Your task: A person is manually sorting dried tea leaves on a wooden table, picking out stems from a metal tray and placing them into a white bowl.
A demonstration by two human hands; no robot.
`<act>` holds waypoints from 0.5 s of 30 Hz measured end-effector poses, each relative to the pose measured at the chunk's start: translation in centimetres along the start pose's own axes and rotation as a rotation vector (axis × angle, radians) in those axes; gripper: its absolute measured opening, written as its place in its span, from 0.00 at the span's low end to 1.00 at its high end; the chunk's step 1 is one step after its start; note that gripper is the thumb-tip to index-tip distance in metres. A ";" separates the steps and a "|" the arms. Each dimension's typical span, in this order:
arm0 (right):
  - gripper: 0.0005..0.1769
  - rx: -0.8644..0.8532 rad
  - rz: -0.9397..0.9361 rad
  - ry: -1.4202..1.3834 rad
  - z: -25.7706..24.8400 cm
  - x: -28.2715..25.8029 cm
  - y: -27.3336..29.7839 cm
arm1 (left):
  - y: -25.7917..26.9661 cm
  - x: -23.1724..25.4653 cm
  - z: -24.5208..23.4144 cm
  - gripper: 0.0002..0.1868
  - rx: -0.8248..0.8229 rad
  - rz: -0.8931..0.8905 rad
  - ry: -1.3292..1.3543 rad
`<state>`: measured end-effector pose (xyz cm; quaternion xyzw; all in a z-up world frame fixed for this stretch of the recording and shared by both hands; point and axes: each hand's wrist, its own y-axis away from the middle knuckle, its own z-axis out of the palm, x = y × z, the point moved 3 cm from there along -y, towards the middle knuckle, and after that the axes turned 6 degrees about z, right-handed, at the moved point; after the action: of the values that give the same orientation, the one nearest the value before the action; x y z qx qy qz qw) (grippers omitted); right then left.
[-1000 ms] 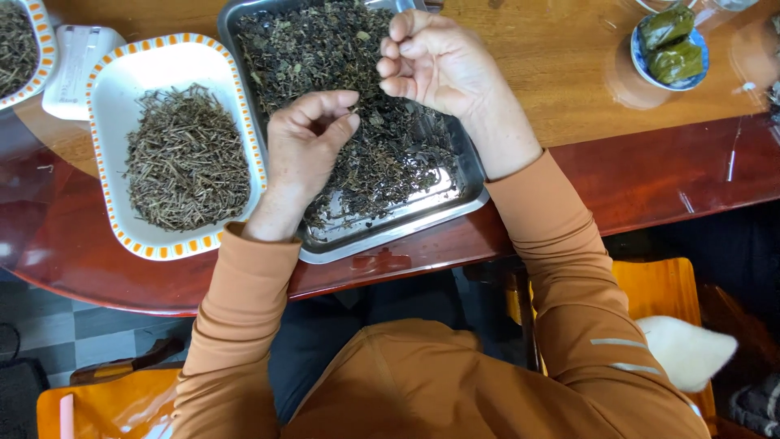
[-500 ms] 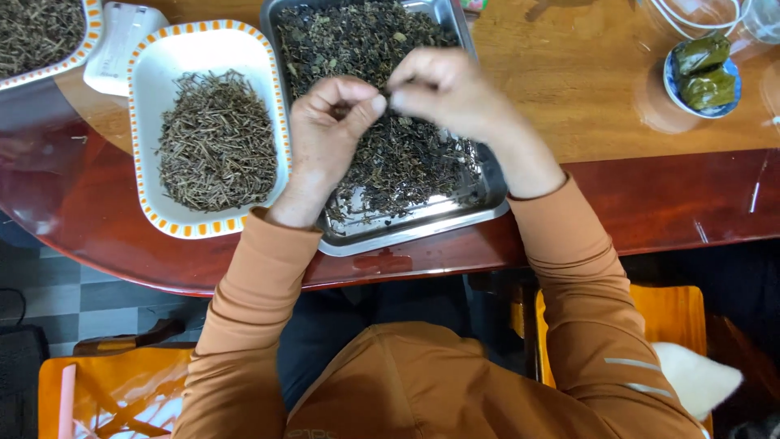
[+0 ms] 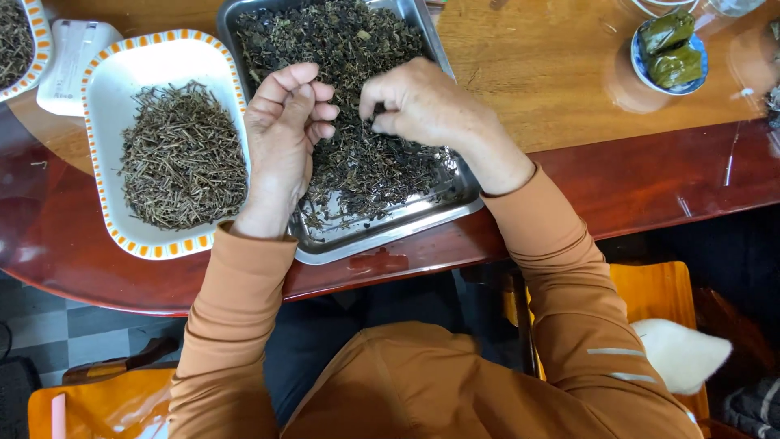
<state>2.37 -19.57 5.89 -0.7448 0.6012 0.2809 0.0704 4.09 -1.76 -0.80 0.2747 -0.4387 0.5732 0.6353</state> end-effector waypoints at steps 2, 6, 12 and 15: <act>0.07 0.052 -0.104 0.043 1.1 1.3 -0.7 | -0.1 0.0 0.0 0.10 0.016 -0.002 -0.002; 0.03 0.177 -0.262 0.059 2.1 1.0 -1.4 | -0.1 0.2 0.2 0.10 0.000 0.038 -0.051; 0.14 0.135 -0.272 0.208 5.6 1.5 -2.6 | -0.3 -0.4 -0.1 0.09 -0.020 0.076 -0.077; 0.10 0.138 -0.276 0.243 5.8 1.2 -2.6 | -0.3 -0.3 0.0 0.09 -0.011 0.089 -0.133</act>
<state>2.99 -17.36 -0.19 -0.8420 0.5153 0.1346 0.0862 4.40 -1.95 -1.06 0.2891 -0.4948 0.5789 0.5801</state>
